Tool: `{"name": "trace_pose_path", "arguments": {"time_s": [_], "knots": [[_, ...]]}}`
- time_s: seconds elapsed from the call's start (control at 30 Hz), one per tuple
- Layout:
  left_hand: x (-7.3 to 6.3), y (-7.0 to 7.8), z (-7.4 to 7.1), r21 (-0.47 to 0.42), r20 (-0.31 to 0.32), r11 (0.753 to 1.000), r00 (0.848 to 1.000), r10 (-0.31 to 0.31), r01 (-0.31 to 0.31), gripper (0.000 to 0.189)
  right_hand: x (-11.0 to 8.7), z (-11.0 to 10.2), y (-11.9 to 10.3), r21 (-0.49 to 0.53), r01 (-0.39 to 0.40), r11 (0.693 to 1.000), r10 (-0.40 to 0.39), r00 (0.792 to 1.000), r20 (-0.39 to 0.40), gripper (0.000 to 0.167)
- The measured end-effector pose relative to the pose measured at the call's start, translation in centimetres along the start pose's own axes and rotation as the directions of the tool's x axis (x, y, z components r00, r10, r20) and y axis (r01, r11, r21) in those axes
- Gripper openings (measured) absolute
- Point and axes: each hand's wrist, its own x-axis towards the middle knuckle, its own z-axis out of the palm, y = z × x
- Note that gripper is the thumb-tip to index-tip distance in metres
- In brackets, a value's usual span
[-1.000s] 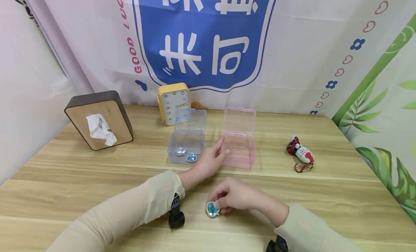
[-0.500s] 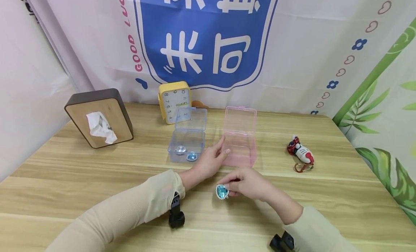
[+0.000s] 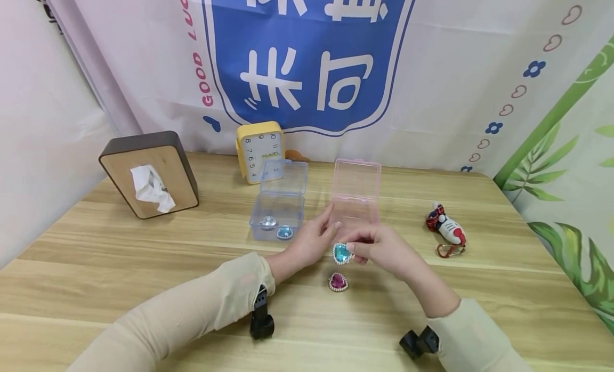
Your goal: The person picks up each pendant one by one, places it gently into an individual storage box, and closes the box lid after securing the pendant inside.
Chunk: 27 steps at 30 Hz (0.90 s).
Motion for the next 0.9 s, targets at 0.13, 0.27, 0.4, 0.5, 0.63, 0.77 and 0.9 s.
{"name": "trace_pose_path", "arguments": {"time_s": [0.13, 0.27, 0.4, 0.5, 0.63, 0.77, 0.9], "knots": [[0.0, 0.0, 0.1, 0.004, -0.009, 1.0, 1.0, 0.009, -0.009, 0.058, 0.3, -0.5, 0.1, 0.043, -0.002, 0.999, 0.005, 0.998, -0.069, 0.022], [0.0, 0.1, 0.1, -0.003, -0.003, 1.0, 1.0, -0.012, 0.012, 0.059, 0.7, -0.9, 0.3, 0.056, -0.012, 0.998, 0.019, 0.99, -0.14, 0.025], [-0.1, 0.0, 0.1, -0.031, 0.007, 0.999, 0.999, -0.032, 0.032, 0.06, 1.2, -1.0, 0.6, 0.035, -0.022, 0.999, 0.029, 0.978, -0.208, 0.024], [-0.1, 0.0, 0.2, -0.04, 0.01, 0.998, 0.999, -0.038, 0.038, 0.06, 1.4, -1.2, 0.7, 0.0, -0.028, 1.0, 0.027, 0.969, -0.246, 0.023], [-0.2, 0.0, 0.2, -0.037, 0.008, 0.998, 0.999, -0.041, 0.041, 0.059, 1.9, -1.7, 0.5, -0.043, -0.028, 0.999, 0.016, 0.962, -0.273, 0.023], [-0.3, 0.1, 0.1, -0.041, -0.006, 0.999, 1.0, -0.03, 0.03, 0.058, 2.6, -2.0, 0.4, -0.1, -0.022, 0.995, -0.009, 0.954, -0.301, 0.023], [-0.3, 0.1, 0.1, -0.045, -0.022, 0.999, 1.0, -0.007, 0.006, 0.057, 3.3, -2.0, 0.4, -0.182, -0.028, 0.983, -0.035, 0.941, -0.336, 0.022]]}}
